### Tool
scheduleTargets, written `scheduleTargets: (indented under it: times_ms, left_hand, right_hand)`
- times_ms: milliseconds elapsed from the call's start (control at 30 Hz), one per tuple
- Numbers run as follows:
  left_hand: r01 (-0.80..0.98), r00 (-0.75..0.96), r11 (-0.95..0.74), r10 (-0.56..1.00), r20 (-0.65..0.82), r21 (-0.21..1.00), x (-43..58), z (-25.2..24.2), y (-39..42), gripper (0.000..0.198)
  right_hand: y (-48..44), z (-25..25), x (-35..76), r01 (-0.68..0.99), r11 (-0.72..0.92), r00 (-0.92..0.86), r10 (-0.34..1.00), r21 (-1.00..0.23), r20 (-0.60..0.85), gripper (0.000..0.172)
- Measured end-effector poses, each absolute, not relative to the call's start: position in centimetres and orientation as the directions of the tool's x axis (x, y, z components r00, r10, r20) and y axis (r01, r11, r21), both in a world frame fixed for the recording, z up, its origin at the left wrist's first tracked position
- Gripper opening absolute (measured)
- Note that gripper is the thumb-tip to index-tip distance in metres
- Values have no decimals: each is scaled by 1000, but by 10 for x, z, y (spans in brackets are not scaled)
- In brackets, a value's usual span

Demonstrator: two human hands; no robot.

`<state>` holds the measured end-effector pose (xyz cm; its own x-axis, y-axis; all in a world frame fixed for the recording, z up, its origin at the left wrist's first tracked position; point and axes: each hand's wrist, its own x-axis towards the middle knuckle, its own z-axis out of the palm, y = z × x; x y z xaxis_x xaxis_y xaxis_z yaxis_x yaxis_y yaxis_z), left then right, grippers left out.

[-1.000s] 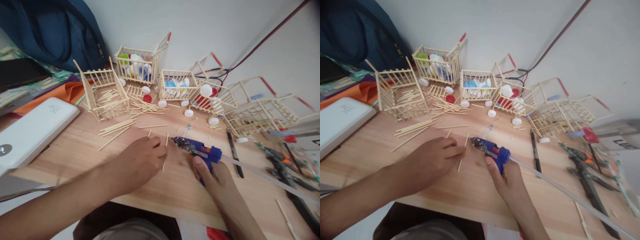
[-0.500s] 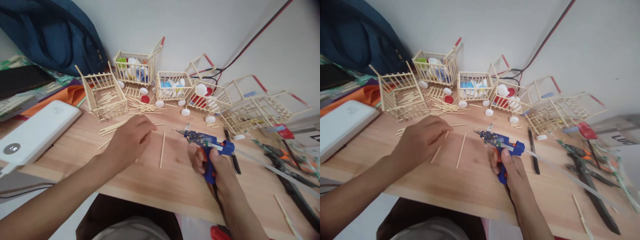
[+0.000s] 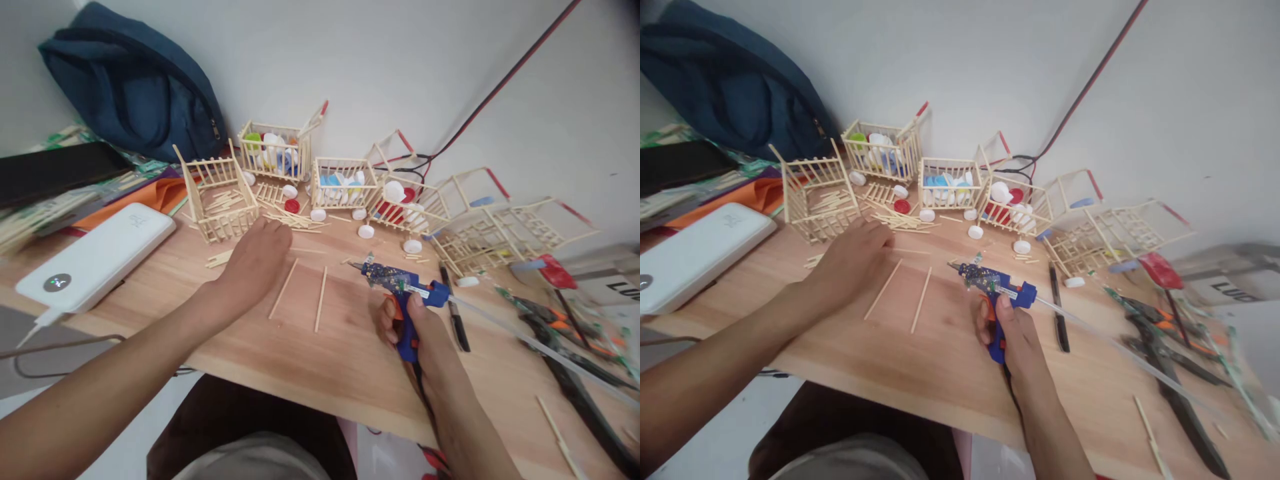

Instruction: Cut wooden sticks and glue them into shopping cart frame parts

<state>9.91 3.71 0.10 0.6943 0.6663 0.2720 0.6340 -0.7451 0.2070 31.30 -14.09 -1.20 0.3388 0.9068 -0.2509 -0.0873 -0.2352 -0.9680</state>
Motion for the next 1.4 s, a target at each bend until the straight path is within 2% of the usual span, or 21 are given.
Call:
scheduleTargets:
  times_ms: [167,300,433,667,933,1400]
  left_hand:
    - [544,680,-686,698,226,483,103,12,33,12]
    - [497,704,-656,687,178,568,107,13,23,13]
    - [538,697,-669,695,175,514,106,10,18,13]
    - [502,734,-728,644,216,466,99,0,18,13]
    - [519,759,-775,612,223,360,104,-4,14,14]
    - [542,749,-769,625,220,340,105,-5,14,16]
  right_hand:
    - [-141,-13,312,-173,-211,379,887,-962,-263,48]
    - [-141,-12,310,-218,-184,390,884,-958,-258,46]
    - [-141,-12,310,-229,-186,396,879,-955,-266,46]
    - [-140,-17,313,-165,-205,397,882,-965,-255,49]
    - [-141,-15,313,-176,-225,390,878,-958,-277,49]
    - [-141,-12,308,-197,-217,415,865,-956,-282,46]
